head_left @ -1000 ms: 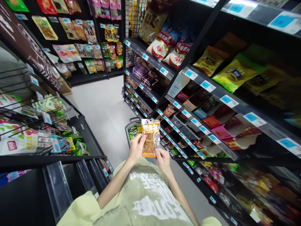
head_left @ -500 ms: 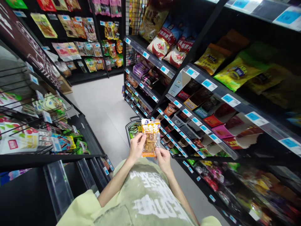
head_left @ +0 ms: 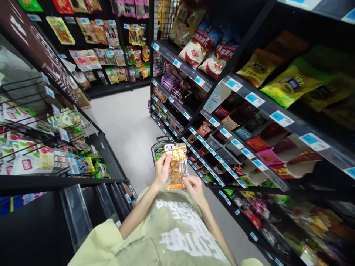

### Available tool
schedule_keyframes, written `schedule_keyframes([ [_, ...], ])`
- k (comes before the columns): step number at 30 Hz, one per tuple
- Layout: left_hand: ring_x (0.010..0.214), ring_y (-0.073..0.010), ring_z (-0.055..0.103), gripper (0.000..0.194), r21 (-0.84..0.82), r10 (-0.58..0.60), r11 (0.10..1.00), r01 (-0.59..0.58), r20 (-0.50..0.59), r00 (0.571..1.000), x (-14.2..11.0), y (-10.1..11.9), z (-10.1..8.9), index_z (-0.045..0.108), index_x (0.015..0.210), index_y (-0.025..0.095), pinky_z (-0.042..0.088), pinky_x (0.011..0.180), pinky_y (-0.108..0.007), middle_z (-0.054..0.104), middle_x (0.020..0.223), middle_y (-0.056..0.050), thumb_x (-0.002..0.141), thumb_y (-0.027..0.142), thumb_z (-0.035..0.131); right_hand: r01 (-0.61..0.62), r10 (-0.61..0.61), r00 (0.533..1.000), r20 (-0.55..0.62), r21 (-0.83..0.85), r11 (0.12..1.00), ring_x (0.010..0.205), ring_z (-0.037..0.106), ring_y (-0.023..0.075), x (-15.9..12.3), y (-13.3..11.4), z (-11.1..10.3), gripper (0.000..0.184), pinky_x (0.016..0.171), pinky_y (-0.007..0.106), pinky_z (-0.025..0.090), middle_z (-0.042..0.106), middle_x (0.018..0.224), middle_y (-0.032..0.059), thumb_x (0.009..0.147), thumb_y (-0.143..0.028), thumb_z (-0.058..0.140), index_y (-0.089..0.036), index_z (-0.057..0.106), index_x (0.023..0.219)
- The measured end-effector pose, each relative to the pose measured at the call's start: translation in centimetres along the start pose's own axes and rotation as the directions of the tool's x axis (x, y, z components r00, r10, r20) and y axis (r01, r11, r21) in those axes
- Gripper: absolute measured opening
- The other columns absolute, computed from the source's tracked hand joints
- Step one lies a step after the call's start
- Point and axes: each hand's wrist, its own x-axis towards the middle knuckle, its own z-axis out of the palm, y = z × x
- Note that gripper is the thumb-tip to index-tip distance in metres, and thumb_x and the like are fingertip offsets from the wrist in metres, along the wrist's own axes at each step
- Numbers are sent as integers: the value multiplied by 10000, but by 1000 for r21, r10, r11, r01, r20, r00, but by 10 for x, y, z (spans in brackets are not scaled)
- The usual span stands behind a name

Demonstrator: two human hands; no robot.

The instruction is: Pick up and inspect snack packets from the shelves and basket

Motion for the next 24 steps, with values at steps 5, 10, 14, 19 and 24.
schedule_keyframes([
  [5, 590, -114, 482, 359, -79, -6, 997, 6, -3, 1000, 0, 3, 1, 637, 830, 155, 368, 568, -217, 579, 675, 11, 858, 508, 576, 0, 0, 1000, 12, -11, 1000, 489, 490, 121, -1, 2, 0, 496, 549, 268, 362, 515, 480, -15, 951, -370, 471, -205, 510, 485],
  [10, 740, -150, 595, 345, -274, -23, 961, 36, 51, 998, 0, 5, -1, 651, 946, 152, 458, 730, -249, 675, 848, -27, 844, 476, 590, 32, -31, 996, 84, -7, 999, 498, 482, 122, 0, 2, 0, 492, 553, 270, 351, 508, 489, -14, 952, -363, 470, -205, 508, 488],
  [14, 582, -103, 504, 395, -238, -80, 969, 66, -51, 995, 1, 3, -1, 595, 765, 145, 391, 563, -209, 594, 667, 9, 825, 536, 601, 35, -32, 988, 151, -14, 999, 511, 482, 125, 1, 1, -1, 495, 554, 269, 353, 517, 505, -11, 951, -384, 467, -210, 510, 490],
  [19, 582, -95, 483, 394, -206, -67, 977, 49, -81, 994, 3, 3, 0, 597, 752, 147, 373, 552, -204, 584, 667, 18, 807, 536, 626, 26, -25, 988, 154, -2, 1000, 505, 479, 121, 1, 1, -1, 492, 557, 264, 356, 512, 505, -17, 952, -381, 469, -207, 523, 496],
  [24, 567, -92, 483, 393, -209, -64, 977, 45, -83, 994, 3, 3, 0, 591, 735, 146, 385, 547, -205, 577, 645, 21, 816, 529, 618, 21, -19, 989, 149, -12, 1000, 514, 486, 118, 2, 2, 0, 492, 565, 260, 355, 510, 513, -17, 952, -368, 474, -200, 521, 492],
])
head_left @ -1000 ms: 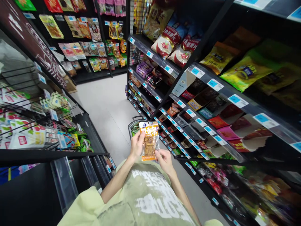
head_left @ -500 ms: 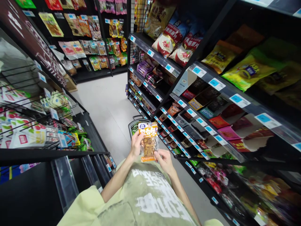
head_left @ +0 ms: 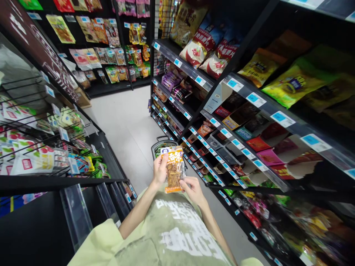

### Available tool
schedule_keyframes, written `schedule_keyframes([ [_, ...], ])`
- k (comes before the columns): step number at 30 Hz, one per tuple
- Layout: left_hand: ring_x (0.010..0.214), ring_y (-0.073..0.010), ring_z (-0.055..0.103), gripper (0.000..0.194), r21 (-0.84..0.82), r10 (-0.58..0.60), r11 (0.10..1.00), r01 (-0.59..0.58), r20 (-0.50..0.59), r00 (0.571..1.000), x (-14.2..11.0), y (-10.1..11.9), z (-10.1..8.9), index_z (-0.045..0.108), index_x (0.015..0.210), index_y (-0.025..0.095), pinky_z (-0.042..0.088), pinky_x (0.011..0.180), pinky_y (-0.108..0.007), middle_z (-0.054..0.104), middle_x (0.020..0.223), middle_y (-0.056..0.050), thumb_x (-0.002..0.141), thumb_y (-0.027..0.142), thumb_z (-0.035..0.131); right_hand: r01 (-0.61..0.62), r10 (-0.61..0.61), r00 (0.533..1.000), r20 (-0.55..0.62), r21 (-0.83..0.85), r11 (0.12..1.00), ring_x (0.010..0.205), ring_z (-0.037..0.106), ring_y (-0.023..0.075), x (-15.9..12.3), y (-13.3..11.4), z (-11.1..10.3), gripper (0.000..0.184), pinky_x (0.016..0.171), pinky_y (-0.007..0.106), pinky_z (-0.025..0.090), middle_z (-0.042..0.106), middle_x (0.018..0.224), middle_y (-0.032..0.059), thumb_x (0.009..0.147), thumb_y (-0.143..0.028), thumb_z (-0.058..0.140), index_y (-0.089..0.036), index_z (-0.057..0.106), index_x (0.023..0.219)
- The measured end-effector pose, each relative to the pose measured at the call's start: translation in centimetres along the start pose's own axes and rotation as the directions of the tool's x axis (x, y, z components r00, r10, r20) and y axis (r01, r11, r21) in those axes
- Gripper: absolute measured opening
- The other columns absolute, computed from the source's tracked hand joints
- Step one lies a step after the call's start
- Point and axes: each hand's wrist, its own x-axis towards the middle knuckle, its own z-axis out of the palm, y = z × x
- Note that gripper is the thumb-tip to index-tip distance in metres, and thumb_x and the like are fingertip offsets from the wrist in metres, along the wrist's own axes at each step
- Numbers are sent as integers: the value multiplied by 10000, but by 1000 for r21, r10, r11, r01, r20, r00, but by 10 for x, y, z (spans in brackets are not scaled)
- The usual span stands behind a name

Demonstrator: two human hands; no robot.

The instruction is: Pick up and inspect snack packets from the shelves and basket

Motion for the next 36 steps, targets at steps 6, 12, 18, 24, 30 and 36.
schedule_keyframes([
  [6, 545, -82, 527, 274, -109, -3, 994, 4, 10, 1000, -1, 3, 1, 550, 854, 181, 415, 534, -186, 607, 699, 35, 820, 437, 640, -1, 1, 1000, -3, -2, 1000, 502, 456, 115, 2, -1, 2, 490, 562, 259, 338, 488, 494, -26, 947, -378, 477, -203, 492, 490],
  [12, 418, -60, 476, 257, -77, -35, 996, 34, -4, 999, 0, 6, 0, 498, 950, 226, 364, 429, -162, 599, 638, 74, 819, 402, 633, 21, -21, 1000, -16, 28, 999, 508, 433, 112, 5, -1, 4, 451, 558, 257, 324, 469, 506, -34, 931, -369, 498, -203, 481, 513],
  [18, 403, -52, 476, 299, -90, -37, 995, 34, -24, 999, 3, 3, -1, 514, 979, 217, 376, 405, -142, 603, 631, 71, 795, 393, 670, 37, -37, 999, -25, -5, 999, 523, 379, 93, 7, 0, 6, 364, 544, 242, 300, 430, 544, -50, 838, -402, 619, -191, 523, 557],
  [24, 368, -41, 434, 339, -109, -20, 994, 13, -69, 997, 5, 2, -1, 532, 994, 215, 352, 363, -130, 603, 615, 70, 773, 404, 707, 4, -4, 999, -33, 20, 1000, 523, 377, 85, 9, 1, 5, 420, 544, 239, 294, 394, 536, -52, 811, -418, 644, -182, 457, 519],
  [30, 304, -21, 309, 335, -75, -34, 997, 28, -91, 995, 3, -1, 1, 528, 973, 214, 225, 293, -111, 463, 495, 117, 781, 434, 692, -35, 42, 998, -44, 140, 990, 490, 413, 83, 6, 1, 5, 421, 534, 234, 313, 454, 494, -48, 833, -397, 642, -182, 499, 501],
  [36, 305, -26, 329, 345, -85, -22, 996, 14, -89, 996, 2, -7, 3, 525, 983, 221, 269, 306, -117, 452, 484, 121, 779, 441, 696, -164, 187, 982, -15, 412, 896, 407, 416, 82, -1, 10, 5, 444, 478, 234, 316, 514, 418, -37, 836, -427, 637, -186, 552, 473],
])
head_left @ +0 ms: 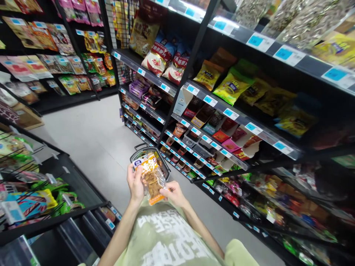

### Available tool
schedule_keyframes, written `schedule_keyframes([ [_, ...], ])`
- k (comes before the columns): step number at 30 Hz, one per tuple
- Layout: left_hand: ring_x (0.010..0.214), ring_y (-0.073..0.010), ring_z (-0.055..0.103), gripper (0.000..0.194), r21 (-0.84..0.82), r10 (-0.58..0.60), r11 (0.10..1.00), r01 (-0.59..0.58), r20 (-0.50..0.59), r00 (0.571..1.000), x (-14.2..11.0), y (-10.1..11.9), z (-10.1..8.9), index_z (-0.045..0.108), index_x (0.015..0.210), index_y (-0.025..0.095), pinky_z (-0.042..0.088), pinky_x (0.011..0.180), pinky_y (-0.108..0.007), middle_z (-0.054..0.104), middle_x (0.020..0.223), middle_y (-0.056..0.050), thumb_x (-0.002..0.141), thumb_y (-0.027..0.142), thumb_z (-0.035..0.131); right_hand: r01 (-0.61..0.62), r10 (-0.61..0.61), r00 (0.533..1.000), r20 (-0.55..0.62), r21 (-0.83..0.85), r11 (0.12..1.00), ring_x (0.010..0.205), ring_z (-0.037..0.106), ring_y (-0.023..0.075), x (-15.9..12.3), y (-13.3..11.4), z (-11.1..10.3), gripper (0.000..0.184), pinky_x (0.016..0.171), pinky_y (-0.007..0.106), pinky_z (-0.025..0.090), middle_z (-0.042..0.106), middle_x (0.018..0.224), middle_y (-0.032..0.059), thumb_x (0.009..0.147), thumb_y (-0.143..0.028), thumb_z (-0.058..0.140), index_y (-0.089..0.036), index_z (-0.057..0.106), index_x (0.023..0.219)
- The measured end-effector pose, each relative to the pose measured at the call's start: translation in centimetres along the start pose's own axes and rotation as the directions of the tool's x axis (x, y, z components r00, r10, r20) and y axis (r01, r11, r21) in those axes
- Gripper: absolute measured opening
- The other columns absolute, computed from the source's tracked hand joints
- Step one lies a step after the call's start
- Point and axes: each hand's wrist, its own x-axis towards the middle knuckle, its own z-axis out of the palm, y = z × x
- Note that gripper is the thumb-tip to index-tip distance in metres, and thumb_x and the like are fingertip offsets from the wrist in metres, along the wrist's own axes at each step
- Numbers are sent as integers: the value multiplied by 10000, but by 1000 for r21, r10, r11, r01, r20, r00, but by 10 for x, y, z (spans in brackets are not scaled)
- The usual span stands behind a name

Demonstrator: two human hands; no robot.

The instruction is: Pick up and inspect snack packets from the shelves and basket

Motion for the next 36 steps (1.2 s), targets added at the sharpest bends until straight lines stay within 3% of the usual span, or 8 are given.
schedule_keyframes([
  [5, 324, -30, 368, 343, -9, -10, 1000, 10, 62, 998, -5, -7, 3, 511, 989, 227, 314, 334, -124, 488, 520, 108, 790, 443, 688, -115, 188, 972, -141, 412, 904, 320, 318, 69, -5, 3, 1, 394, 373, 228, 211, 421, 351, -63, 700, -421, 736, -192, 521, 463],
  [10, 373, -26, 377, 335, -3, 16, 1000, -16, 101, 995, -7, -10, 4, 525, 1008, 215, 312, 356, -118, 520, 573, 86, 800, 423, 683, -103, 240, 950, -198, 530, 842, 317, 289, 62, -8, 2, 0, 395, 375, 221, 194, 331, 326, -87, 684, -347, 741, -200, 462, 446],
  [20, 395, -32, 382, 295, 10, 19, 1000, -20, 129, 991, -8, -9, 4, 527, 996, 218, 300, 367, -125, 524, 587, 78, 829, 423, 658, -63, 204, 938, -282, 438, 897, 364, 286, 61, -13, 3, 0, 398, 401, 221, 206, 351, 378, -90, 702, -335, 757, -203, 447, 490],
  [26, 445, -52, 390, 332, 100, -63, 994, 37, 271, 960, -6, -7, 2, 586, 1015, 191, 345, 419, -163, 492, 608, 58, 840, 469, 634, -26, 153, 924, -349, 343, 939, 404, 291, 62, -14, 12, -6, 426, 431, 218, 239, 373, 421, -84, 765, -378, 728, -201, 425, 524],
  [31, 731, -151, 600, 398, 266, -54, 963, -47, 362, 930, -13, -6, 6, 605, 1131, 199, 495, 649, -234, 654, 854, -28, 875, 502, 574, -100, 144, 943, -299, 159, 982, 463, 390, 94, -10, 9, -4, 423, 459, 232, 319, 472, 498, -33, 831, -493, 636, -183, 535, 562],
  [36, 879, -187, 627, 400, 304, -13, 945, -125, 414, 910, -14, -8, 8, 613, 1151, 196, 493, 850, -291, 682, 1008, -58, 898, 497, 539, -146, 181, 944, -276, 145, 979, 529, 448, 130, -7, 8, 0, 398, 485, 245, 387, 534, 577, -7, 815, -562, 622, -186, 627, 687],
])
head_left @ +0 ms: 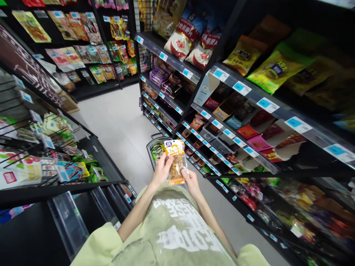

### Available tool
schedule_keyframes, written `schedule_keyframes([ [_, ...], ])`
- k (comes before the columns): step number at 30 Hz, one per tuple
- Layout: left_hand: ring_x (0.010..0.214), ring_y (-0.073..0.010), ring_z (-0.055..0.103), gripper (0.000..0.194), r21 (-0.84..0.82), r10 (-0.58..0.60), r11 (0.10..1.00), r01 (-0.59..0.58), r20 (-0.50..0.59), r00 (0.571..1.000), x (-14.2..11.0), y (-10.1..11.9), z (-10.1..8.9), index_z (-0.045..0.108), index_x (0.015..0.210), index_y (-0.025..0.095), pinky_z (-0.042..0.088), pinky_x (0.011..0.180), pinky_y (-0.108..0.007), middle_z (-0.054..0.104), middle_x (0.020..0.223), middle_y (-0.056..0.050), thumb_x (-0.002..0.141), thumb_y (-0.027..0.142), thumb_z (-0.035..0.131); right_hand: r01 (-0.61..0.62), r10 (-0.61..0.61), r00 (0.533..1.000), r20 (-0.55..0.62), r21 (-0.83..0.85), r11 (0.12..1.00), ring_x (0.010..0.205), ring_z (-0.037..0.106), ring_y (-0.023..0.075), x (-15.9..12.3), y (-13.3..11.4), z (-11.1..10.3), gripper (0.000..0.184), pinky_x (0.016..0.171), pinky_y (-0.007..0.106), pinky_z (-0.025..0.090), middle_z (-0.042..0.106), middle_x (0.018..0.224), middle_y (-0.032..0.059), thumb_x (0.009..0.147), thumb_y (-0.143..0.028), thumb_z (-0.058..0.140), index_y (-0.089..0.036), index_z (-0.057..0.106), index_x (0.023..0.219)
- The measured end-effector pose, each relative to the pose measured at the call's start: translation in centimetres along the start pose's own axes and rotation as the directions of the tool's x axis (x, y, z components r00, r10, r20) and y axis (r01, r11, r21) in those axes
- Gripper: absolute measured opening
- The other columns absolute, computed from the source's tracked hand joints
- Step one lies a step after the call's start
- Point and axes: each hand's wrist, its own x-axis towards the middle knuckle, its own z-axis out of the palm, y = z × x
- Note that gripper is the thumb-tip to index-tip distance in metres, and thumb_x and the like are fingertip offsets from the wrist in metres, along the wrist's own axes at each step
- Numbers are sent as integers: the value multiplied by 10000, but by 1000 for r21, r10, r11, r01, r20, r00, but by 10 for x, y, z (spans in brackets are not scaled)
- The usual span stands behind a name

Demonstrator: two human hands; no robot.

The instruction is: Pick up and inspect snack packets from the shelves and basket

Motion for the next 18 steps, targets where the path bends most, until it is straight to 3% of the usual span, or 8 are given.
schedule_keyframes([
  [8, 880, -182, 634, 381, -23, -21, 999, 23, 66, 998, 2, -1, -2, 604, 1129, 181, 492, 813, -269, 682, 1027, -60, 912, 483, 520, 19, -21, 999, 34, 79, 997, 750, 568, 187, 0, 0, -3, 324, 685, 272, 473, 650, 823, 40, 842, -520, 609, -209, 683, 895],
  [14, 801, -163, 614, 321, -4, -32, 999, 32, 80, 996, 2, -1, -3, 614, 1016, 172, 485, 737, -243, 669, 901, -35, 902, 464, 544, 39, -41, 997, -66, -32, 999, 572, 446, 129, 4, -1, 0, 474, 554, 247, 381, 568, 624, 10, 858, -586, 548, -166, 609, 647],
  [18, 786, -164, 607, 331, -15, -44, 999, 45, 43, 998, 2, -5, -4, 628, 961, 170, 490, 758, -255, 660, 880, -33, 898, 482, 538, 64, -70, 996, -64, -90, 994, 544, 392, 114, 4, -2, 1, 495, 535, 244, 345, 521, 584, -3, 872, -579, 529, -167, 563, 599],
])
